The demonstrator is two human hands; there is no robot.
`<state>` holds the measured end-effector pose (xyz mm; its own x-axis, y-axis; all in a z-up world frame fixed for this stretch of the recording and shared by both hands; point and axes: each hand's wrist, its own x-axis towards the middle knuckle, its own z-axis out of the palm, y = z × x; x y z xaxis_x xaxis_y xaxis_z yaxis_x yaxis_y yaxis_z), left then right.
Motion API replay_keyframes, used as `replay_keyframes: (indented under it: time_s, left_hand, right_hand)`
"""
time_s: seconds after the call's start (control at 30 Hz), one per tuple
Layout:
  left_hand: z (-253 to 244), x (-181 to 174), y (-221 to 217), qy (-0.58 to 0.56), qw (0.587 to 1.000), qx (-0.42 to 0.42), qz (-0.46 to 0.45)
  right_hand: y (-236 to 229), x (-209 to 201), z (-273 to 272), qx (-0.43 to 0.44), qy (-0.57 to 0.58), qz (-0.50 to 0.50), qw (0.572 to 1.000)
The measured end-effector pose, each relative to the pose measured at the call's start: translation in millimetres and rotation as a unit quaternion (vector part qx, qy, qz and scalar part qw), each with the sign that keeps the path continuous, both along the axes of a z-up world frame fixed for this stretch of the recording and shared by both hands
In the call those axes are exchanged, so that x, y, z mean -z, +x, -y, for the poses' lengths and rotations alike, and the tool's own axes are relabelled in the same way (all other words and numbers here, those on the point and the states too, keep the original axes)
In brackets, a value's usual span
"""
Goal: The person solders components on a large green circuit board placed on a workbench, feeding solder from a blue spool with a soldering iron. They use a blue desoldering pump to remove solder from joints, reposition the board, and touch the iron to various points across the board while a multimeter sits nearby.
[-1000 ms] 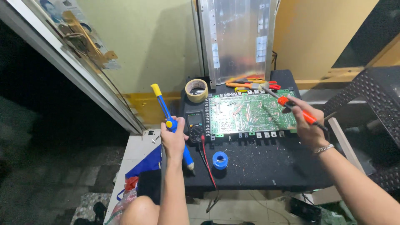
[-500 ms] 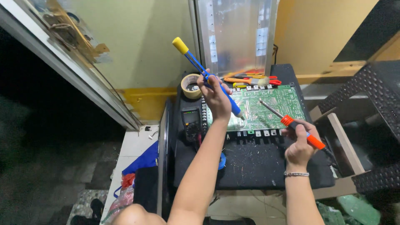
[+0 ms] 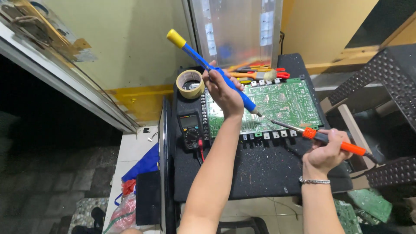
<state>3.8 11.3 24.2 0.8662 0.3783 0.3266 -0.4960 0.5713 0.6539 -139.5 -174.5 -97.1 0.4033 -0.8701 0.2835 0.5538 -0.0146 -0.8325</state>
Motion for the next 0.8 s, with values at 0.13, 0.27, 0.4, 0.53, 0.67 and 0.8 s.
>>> replay_keyframes:
  time_s: [0.13,0.27,0.4,0.53,0.67,0.8]
  left_hand:
    - [1.3,5.5,3.2,0.001,0.999,0.044,-0.001]
    - [2.1,8.2,3.5,0.008,0.998,0.068,-0.006]
    - [4.3,9.7,1.4,0.018,0.997,0.077,-0.012]
    - [6.9,11.3,0.4,0.03,0.995,0.089,-0.02]
    - [8.5,12.9,0.3,0.04,0.994,0.1,-0.021]
    - [9.3,14.8,0.6,0.043,0.993,0.105,-0.021]
  right_hand:
    - [1.8,18.5,10.0,0.01,-0.026,0.042,0.999]
    - [2.1,7.3,5.2,0.02,-0.024,0.053,0.998]
    - [-0.3,0.0,0.8,0.012,-0.013,0.054,0.998]
    - [-1.0,-1.8,0.0,0.012,-0.019,0.047,0.999]
    - [-1.4,-0.9,-0.4,0.007,-0.025,0.034,0.999]
    - [-0.2,4.7,1.5,0.011,-0.017,0.044,0.999]
